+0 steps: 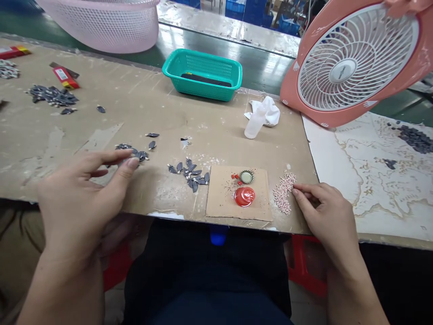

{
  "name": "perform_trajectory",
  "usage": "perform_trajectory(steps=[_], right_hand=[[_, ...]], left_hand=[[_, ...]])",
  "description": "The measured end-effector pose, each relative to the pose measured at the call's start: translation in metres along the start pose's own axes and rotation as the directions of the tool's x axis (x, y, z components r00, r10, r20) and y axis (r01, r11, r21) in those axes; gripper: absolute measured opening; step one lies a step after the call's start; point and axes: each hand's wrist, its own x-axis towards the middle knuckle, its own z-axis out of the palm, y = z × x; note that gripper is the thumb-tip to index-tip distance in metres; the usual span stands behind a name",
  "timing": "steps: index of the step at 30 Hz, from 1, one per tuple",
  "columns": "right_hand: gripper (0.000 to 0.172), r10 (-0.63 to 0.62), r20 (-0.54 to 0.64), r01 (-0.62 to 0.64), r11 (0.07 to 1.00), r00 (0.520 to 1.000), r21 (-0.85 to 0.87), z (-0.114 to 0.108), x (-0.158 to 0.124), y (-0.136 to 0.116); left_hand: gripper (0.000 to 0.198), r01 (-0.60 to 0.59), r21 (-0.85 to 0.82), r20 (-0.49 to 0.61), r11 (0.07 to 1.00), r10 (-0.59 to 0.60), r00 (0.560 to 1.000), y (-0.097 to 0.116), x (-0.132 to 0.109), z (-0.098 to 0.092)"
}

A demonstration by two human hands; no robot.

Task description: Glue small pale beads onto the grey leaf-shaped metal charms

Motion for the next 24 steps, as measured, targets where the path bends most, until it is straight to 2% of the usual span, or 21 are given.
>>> perform_trajectory(steps=[3,5,8,10,12,13,14,15,17,18,19,20,21,24], right_hand=[[0.018,0.025,-0.01,-0.024,0.999,1.0,0.047,0.0,0.001,0.0],[0.016,0.058,-0.038,-0.054,0.994,0.998,0.099,-0.001,-0.002,0.0],[0.018,0.126,-0.093,-0.099,0.963,0.988,0.251,-0.006,-0.013,-0.007],[0.02,0.153,-0.097,-0.106,0.921,0.983,0.374,-0.01,-0.023,-0.016],[0.019,0.155,-0.063,-0.102,0.858,0.986,0.504,-0.013,-0.035,-0.03],[0.018,0.145,-0.038,-0.098,0.815,0.989,0.571,-0.014,-0.04,-0.038],[0.016,0.128,-0.011,-0.092,0.765,0.992,0.638,-0.016,-0.045,-0.046],[0.012,0.101,0.008,-0.079,0.723,0.995,0.687,-0.017,-0.05,-0.053],[0.006,0.019,0.019,-0.027,0.691,1.0,0.723,-0.019,-0.057,-0.066],[0.005,-0.038,0.011,0.019,0.706,0.999,0.708,-0.02,-0.059,-0.071],[0.007,-0.099,-0.001,0.073,0.726,0.995,0.684,-0.021,-0.061,-0.075],[0.011,-0.159,-0.01,0.126,0.744,0.987,0.656,-0.022,-0.062,-0.078],[0.015,-0.219,-0.023,0.184,0.755,0.976,0.63,-0.023,-0.063,-0.08],[0.022,-0.35,-0.055,0.318,0.759,0.935,0.568,-0.022,-0.062,-0.083]], left_hand=[[0.021,-0.132,0.103,-0.104,0.986,0.143,0.984,0.019,-0.01,0.01],[0.016,-0.208,0.048,-0.084,0.977,0.212,0.974,0.033,-0.021,0.015],[0.019,-0.308,-0.16,-0.05,0.938,0.304,0.951,0.057,-0.041,0.017],[0.023,-0.292,-0.375,0.072,0.88,0.341,0.937,0.075,-0.055,0.018],[0.021,-0.149,-0.544,0.273,0.826,0.342,0.899,0.094,-0.066,0.02],[0.017,-0.028,-0.592,0.39,0.806,0.317,0.865,0.103,-0.069,0.022],[0.012,0.11,-0.614,0.51,0.782,0.286,0.811,0.111,-0.072,0.024],[0.008,0.262,-0.609,0.626,0.749,0.251,0.738,0.118,-0.074,0.026],[0.006,0.554,-0.539,0.805,0.635,0.194,0.561,0.127,-0.077,0.031],[0.009,0.671,-0.491,0.859,0.556,0.18,0.479,0.13,-0.078,0.032],[0.013,0.76,-0.444,0.893,0.474,0.171,0.416,0.132,-0.078,0.033],[0.016,0.82,-0.407,0.913,0.403,0.162,0.374,0.132,-0.079,0.034],[0.02,0.853,-0.382,0.924,0.355,0.152,0.351,0.132,-0.08,0.034],[0.026,0.871,-0.361,0.933,0.333,0.122,0.339,0.127,-0.082,0.033]])
